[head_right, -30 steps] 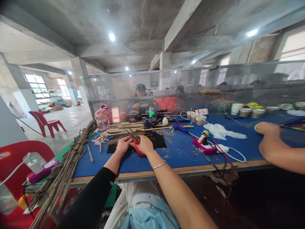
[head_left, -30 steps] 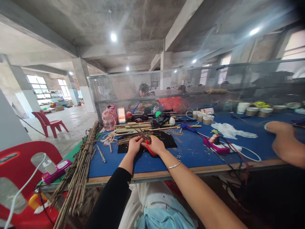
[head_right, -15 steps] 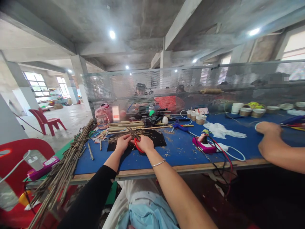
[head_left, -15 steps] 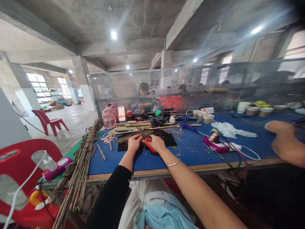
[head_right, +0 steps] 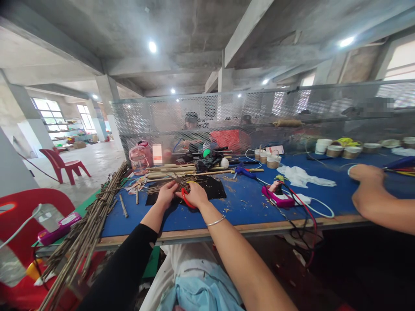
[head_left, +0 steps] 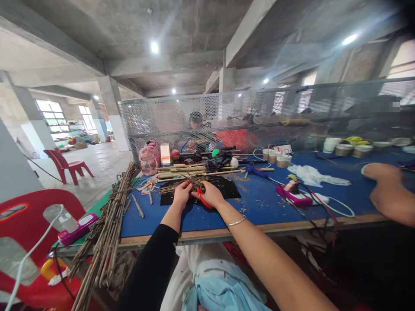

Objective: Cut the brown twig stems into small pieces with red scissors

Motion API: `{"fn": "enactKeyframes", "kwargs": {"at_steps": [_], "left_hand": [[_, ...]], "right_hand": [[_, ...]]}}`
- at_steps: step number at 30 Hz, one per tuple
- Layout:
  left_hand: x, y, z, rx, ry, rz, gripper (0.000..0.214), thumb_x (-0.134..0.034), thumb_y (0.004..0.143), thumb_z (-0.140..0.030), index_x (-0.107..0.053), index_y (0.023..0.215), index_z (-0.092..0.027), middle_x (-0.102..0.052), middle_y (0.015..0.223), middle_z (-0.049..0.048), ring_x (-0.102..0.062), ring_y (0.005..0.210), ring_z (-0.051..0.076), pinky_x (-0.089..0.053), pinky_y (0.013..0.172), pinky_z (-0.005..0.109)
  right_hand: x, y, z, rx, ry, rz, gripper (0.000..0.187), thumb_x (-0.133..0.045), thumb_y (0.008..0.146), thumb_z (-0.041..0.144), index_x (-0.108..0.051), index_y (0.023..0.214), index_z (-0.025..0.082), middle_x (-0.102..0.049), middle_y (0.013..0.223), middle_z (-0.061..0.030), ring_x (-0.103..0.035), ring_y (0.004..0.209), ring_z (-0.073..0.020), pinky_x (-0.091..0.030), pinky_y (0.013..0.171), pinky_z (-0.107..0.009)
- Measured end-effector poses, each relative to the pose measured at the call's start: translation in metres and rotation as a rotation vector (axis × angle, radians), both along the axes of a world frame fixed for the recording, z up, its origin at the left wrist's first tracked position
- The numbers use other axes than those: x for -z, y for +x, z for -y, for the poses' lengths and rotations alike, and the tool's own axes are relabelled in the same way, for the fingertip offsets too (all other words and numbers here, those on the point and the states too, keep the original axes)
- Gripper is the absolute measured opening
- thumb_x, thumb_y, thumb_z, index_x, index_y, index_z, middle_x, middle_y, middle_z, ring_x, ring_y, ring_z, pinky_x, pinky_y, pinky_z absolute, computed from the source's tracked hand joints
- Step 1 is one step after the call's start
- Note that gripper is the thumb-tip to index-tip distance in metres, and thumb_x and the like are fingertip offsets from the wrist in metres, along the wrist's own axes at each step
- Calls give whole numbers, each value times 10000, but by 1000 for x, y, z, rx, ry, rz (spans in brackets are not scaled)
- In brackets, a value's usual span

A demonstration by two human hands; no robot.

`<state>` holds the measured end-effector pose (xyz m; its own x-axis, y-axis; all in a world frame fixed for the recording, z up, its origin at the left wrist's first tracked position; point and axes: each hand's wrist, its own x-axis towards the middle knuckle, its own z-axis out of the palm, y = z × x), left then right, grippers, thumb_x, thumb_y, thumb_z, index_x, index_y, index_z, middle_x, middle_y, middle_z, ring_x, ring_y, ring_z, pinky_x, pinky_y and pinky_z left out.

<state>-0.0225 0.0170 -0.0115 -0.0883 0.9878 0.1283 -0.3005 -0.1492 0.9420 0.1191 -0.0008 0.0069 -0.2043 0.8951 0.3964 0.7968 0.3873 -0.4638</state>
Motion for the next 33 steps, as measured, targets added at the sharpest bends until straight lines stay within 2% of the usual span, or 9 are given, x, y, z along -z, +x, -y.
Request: {"fn": "enactKeyframes", "kwargs": {"at_steps": [5, 10, 16, 26, 33], "left_hand": [[-6, 3, 5, 19, -39, 86, 427, -736, 578, -267, -633, 966, -121, -660, 822, 69, -567, 598, 94, -388, 476, 173], [-8, 4, 8, 26, -34, 101, 379, -726, 597, -228, -642, 953, -131, -662, 870, 79, -583, 658, 107, -408, 509, 179], [-7, 4, 7, 62, -39, 164, 417, -738, 578, -207, -639, 974, -123, -662, 838, 78, -581, 634, 103, -415, 518, 185], [-6, 4, 6, 44, 5, 128, 472, -748, 560, -273, -649, 998, -127, -666, 833, 67, -567, 611, 91, -425, 529, 190], [-3, 6, 5, 36, 37, 27, 413, -749, 555, -283, -671, 923, -111, -681, 797, 67, -578, 633, 118, -443, 581, 221]], "right_hand": [[1, 0, -1, -1, 0, -17, 507, -555, 678, 622, -556, 924, 179, -593, 954, -72, -548, 882, -180, -379, 714, -255], [1, -1, -1, 0, -13, -26, 476, -566, 694, 582, -550, 964, 191, -587, 984, -62, -545, 910, -181, -379, 733, -261], [0, -2, -1, -10, -19, -40, 439, -573, 704, 550, -541, 951, 188, -590, 965, -58, -554, 877, -174, -380, 714, -253], [-2, -2, 3, 75, -67, 18, 463, -506, 715, 634, -553, 881, 204, -641, 864, -55, -598, 798, -197, -352, 610, -252], [-3, -3, 6, 82, 44, 38, 488, -526, 706, 619, -527, 917, 178, -611, 947, -76, -577, 873, -201, -377, 660, -255]]}}
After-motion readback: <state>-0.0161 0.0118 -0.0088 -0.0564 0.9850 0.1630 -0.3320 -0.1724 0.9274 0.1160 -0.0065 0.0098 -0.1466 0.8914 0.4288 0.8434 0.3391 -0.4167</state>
